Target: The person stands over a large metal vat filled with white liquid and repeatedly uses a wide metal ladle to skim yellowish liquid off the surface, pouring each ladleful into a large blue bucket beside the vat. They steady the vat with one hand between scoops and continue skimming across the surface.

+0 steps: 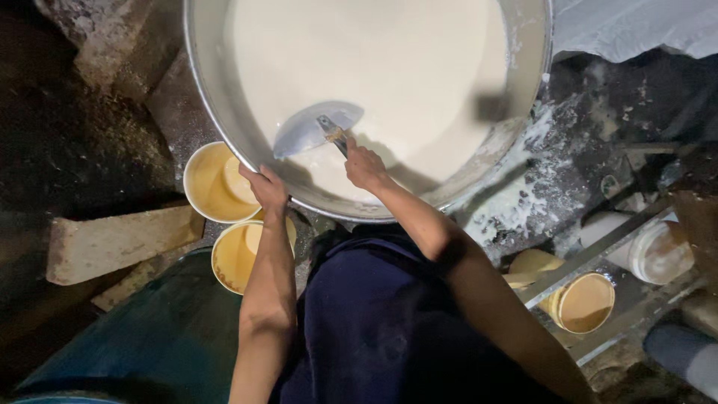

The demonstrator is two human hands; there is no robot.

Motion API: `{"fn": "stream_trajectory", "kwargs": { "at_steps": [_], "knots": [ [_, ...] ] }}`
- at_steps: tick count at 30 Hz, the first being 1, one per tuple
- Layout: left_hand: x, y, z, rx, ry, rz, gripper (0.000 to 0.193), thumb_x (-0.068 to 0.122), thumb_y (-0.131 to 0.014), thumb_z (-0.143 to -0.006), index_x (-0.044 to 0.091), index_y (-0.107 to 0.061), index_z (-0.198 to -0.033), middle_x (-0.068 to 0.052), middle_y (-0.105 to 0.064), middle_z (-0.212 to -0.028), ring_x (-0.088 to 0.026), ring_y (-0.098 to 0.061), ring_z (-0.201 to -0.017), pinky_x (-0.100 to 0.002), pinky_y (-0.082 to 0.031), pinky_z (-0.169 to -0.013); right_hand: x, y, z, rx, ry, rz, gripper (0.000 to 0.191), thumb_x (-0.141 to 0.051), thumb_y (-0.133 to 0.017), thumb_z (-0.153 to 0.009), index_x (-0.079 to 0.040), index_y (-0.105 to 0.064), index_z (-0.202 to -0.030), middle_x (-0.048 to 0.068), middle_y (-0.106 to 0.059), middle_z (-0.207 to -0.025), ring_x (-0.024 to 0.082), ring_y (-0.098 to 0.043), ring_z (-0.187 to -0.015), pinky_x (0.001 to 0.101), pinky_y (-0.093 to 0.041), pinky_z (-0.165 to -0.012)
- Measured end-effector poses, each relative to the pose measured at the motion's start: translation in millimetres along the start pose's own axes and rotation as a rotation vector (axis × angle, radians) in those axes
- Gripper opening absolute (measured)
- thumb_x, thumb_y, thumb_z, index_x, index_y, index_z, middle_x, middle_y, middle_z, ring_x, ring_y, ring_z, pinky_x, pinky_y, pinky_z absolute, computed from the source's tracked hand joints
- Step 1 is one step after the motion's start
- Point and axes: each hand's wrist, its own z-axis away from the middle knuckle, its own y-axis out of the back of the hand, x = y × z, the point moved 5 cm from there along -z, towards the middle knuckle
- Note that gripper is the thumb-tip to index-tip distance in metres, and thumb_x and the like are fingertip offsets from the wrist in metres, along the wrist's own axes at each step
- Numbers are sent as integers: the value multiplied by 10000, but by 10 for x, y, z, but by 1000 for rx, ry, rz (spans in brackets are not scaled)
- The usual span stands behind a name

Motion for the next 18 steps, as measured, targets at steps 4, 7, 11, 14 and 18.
{"fn": "stream_trajectory", "kwargs": {
  "at_steps": [4,7,11,14,18],
  "knots": [
    [-67,2,12,-20,45,10,524,139,-437,-1044,-4,-229,-1504,-359,-606,-1249,-527,-612,-1135,-560,-448,-988,210,-102,206,4,-21,-11,405,-90,-576,-911,-1,-420,-1274,307,-682,-1040,507,-676,-952,598,-523,-850],
    [-105,4,13,-27,33,12,535,140,-449,-1047,-19,-221,-1504,-374,-580,-1274,-536,-593,-1158,-563,-435,-1012,399,-166,354,13,-61,-28,403,-83,-574,-906,-14,-418,-1272,313,-670,-1052,518,-659,-983,614,-500,-872],
    [-175,0,11,-24,-3,28,546,133,-454,-1027,-36,-227,-1494,-382,-531,-1328,-532,-562,-1220,-558,-408,-1062,651,-204,546,7,-146,-16,407,-69,-564,-889,-22,-428,-1269,300,-676,-1038,500,-652,-1000,600,-495,-885],
    [-222,1,16,-31,-19,-2,563,142,-477,-1041,-74,-217,-1492,-406,-475,-1366,-548,-508,-1266,-561,-362,-1102,796,-107,726,79,-85,119,334,-81,-580,-868,-8,-487,-1181,267,-691,-1038,475,-665,-987,578,-505,-890],
    [-228,42,31,-17,-82,-90,572,167,-515,-1044,-102,-245,-1470,-414,-459,-1378,-543,-488,-1284,-557,-336,-1125,938,30,981,136,-130,163,292,-75,-566,-867,10,-514,-1142,261,-689,-1015,472,-669,-960,575,-505,-876]
  ]
}}
